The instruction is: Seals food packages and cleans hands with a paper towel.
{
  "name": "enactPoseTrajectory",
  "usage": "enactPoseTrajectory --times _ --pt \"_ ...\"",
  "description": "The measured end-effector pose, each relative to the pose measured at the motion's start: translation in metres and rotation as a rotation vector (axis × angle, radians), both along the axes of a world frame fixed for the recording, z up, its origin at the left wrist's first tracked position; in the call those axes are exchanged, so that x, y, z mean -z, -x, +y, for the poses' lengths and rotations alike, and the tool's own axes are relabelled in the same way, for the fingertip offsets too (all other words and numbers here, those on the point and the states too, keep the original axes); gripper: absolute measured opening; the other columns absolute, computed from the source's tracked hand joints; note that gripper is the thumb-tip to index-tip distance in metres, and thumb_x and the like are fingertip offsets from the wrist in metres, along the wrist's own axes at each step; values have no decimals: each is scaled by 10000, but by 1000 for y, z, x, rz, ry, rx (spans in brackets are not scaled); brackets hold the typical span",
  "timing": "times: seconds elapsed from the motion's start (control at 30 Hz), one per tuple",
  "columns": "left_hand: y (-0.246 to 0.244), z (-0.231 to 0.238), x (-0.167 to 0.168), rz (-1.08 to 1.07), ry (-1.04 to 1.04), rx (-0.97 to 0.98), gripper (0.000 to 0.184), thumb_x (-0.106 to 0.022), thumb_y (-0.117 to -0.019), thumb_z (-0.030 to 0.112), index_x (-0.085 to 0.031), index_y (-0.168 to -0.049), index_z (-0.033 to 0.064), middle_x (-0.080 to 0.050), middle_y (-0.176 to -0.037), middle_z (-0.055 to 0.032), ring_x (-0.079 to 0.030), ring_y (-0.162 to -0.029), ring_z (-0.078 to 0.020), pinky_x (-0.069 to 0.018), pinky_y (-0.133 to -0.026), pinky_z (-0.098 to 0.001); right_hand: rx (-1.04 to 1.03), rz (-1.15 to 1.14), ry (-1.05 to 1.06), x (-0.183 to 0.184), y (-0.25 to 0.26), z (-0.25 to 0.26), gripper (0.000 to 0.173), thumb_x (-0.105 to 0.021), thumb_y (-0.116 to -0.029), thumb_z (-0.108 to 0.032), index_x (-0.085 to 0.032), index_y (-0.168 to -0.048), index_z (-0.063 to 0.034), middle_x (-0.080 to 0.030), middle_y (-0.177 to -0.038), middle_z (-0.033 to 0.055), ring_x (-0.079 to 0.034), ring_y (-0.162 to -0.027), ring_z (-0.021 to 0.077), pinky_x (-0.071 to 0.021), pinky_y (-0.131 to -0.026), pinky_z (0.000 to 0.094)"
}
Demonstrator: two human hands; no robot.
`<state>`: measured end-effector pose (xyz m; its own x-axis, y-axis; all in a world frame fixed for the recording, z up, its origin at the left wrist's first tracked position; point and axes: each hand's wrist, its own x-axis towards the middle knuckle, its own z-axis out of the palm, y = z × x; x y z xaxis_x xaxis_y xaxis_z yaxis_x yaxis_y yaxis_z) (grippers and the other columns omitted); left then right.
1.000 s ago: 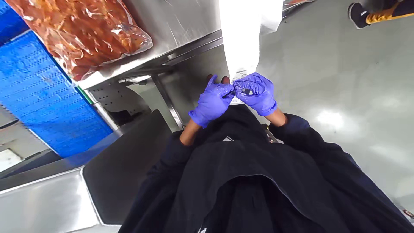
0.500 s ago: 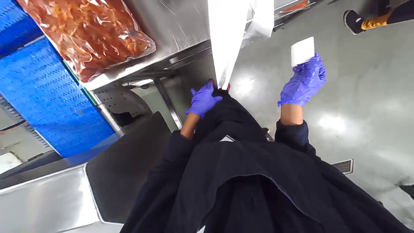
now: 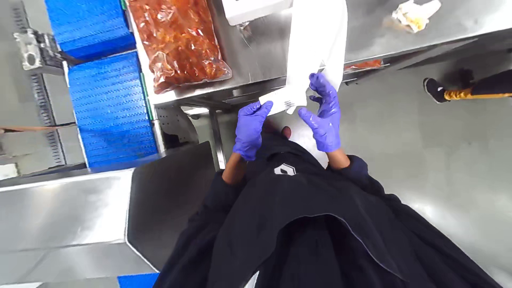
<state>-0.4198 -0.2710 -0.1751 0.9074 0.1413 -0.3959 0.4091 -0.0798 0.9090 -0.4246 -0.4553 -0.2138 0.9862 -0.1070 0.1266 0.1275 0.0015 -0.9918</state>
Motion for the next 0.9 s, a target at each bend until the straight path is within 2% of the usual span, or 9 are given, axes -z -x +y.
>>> enactPoseTrajectory --times 0.07,0.1,0.17,0.23,0.37,0.5,0.63,0.73,0.9 --pt "-3 5 -7 18 -71 -18 207 -653 -999 163 -677 -800 108 -600 -696 84 -558 -661 11 -494 -643 -206 -118 154 -1 -11 -14 0 996 -812 -785 -297 -263 -1582 -61 -577 -1427 15 -589 -1209 78 -532 -943 278" --pt "-5 9 -10 26 -95 -24 214 -660 -995 164 -672 -792 96 -590 -688 77 -543 -651 8 -480 -634 -206 -152 232 -38 -18 -22 5 934 -801 -801 -197 -289 -1577 -98 -641 -1293 -19 -633 -1072 46 -551 -875 251" --pt "-12 19 -18 25 -113 -62 194 -674 -982 142 -688 -802 71 -608 -696 67 -554 -655 8 -490 -651 -209 -147 334 -100 -27 -42 21 657 -768 -841 -24 -517 -1439 -125 -666 -895 -64 -624 -743 12 -555 -688 201" --pt "-21 36 -24 1 -126 -151 127 -684 -970 117 -721 -874 42 -666 -763 47 -595 -716 12 -521 -713 -213 -187 327 -100 -31 -66 37 484 -748 -835 37 -636 -1282 -109 -625 -761 -80 -590 -646 10 -547 -624 195" --pt "-51 84 -25 -68 -184 -333 188 -691 -967 110 -746 -1111 2 -746 -1015 -65 -671 -919 -61 -547 -873 -288 -350 292 10 -45 -117 75 435 -725 -875 -9 -646 -1287 -122 -642 -819 -26 -574 -639 38 -526 -591 212" --pt "-95 120 -33 -187 -299 -451 138 -679 -957 87 -731 -1025 -21 -719 -912 -40 -661 -830 -39 -569 -791 -261 -403 260 53 -51 -163 127 327 -626 -941 -14 -659 -1256 -97 -683 -954 67 -611 -734 104 -531 -650 277" --pt "-156 151 -36 -246 -291 -410 194 -660 -970 77 -675 -1111 -55 -703 -1031 -28 -647 -932 2 -555 -876 -224 -302 309 -55 -47 -225 167 225 -649 -953 -36 -685 -1169 14 -700 -961 109 -646 -820 124 -555 -750 310" --pt "-201 177 -37 -247 -286 -350 255 -667 -958 73 -628 -1162 -75 -666 -1107 -57 -620 -982 -14 -523 -915 -229 -266 329 -163 -52 -256 183 217 -661 -953 -11 -661 -1149 81 -678 -965 137 -627 -813 116 -542 -742 282" --pt "-262 203 -27 -277 -257 -174 246 -677 -929 20 -633 -1144 -91 -681 -1080 -65 -629 -970 -19 -528 -910 -231 -116 352 -225 -39 -292 198 223 -679 -935 2 -663 -1145 77 -680 -928 127 -623 -762 118 -541 -702 285"
